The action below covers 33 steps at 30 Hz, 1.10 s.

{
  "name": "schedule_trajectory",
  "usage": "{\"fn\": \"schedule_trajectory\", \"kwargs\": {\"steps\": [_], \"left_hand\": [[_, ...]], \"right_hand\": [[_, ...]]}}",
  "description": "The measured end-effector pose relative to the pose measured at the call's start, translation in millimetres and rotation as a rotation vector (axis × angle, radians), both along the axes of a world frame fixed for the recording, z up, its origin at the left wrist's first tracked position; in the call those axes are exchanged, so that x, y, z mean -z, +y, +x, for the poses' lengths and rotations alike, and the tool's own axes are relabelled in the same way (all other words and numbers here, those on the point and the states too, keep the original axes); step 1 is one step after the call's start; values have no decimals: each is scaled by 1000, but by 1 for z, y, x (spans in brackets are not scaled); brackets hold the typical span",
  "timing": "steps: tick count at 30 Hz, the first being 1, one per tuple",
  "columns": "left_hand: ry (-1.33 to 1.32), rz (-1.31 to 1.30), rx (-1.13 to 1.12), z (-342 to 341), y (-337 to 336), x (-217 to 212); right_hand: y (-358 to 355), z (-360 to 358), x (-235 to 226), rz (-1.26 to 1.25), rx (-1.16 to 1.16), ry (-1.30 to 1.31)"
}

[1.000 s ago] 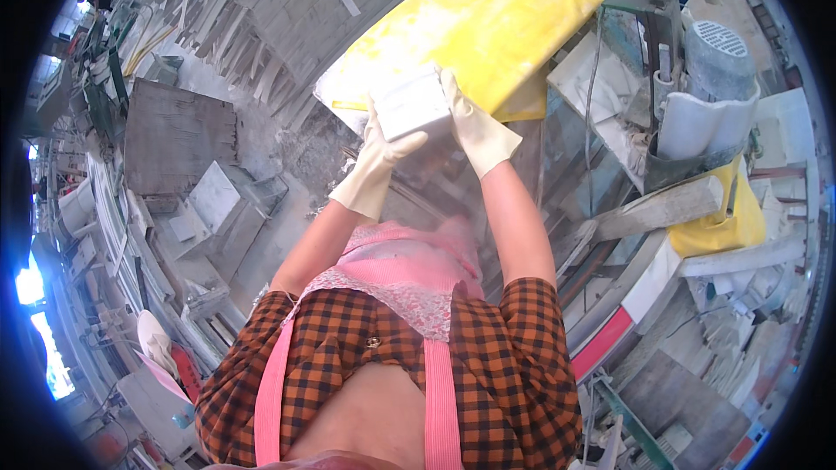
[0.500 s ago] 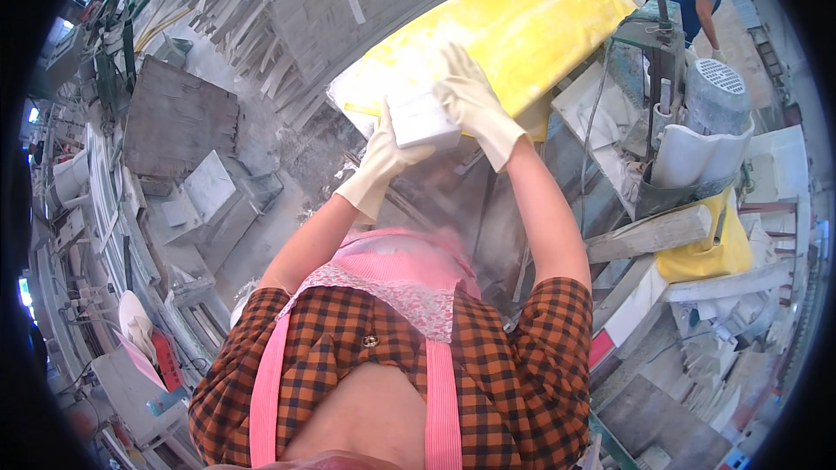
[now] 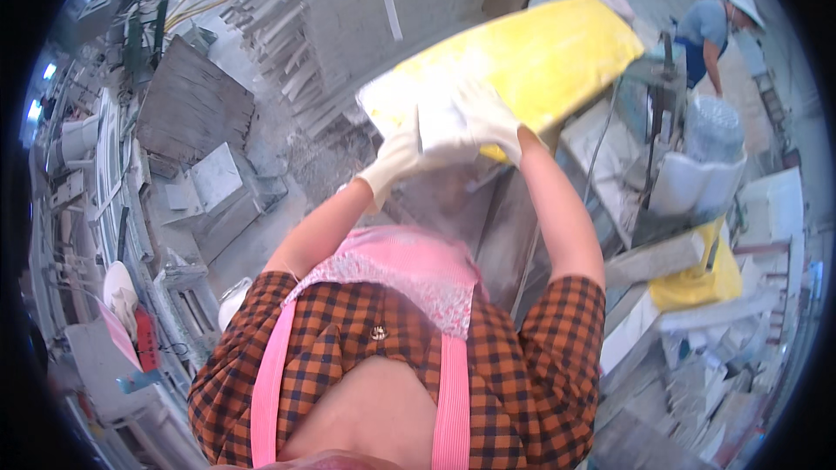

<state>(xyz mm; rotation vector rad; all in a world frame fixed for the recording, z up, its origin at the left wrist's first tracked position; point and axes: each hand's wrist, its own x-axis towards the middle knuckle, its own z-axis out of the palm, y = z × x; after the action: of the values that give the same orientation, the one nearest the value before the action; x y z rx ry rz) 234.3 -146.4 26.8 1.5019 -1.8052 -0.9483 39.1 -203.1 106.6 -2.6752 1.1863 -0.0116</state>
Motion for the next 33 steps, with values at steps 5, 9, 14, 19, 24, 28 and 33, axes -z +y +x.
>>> {"fn": "schedule_trajectory", "kwargs": {"steps": [5,9,14,19,24,28,33], "left_hand": [[-240,1,-5,1,2,3],[-319,125,37,1,-10,3],[-225,173,18,-2,-7,1],[-298,36,157,17,-4,3],[-67,-46,336,92,-22,6],[397,75,147,203,-85,11],[76,135,-141,345,-227,13]], "right_hand": [[13,12,-23,-156,-148,219],[7,22,-12,-223,-136,162],[6,18,-5,-69,-122,77],[0,24,-7,-89,-144,-8],[0,18,-5,-23,-118,14],[12,30,-11,-35,36,78],[31,88,-36,138,493,275]]}}
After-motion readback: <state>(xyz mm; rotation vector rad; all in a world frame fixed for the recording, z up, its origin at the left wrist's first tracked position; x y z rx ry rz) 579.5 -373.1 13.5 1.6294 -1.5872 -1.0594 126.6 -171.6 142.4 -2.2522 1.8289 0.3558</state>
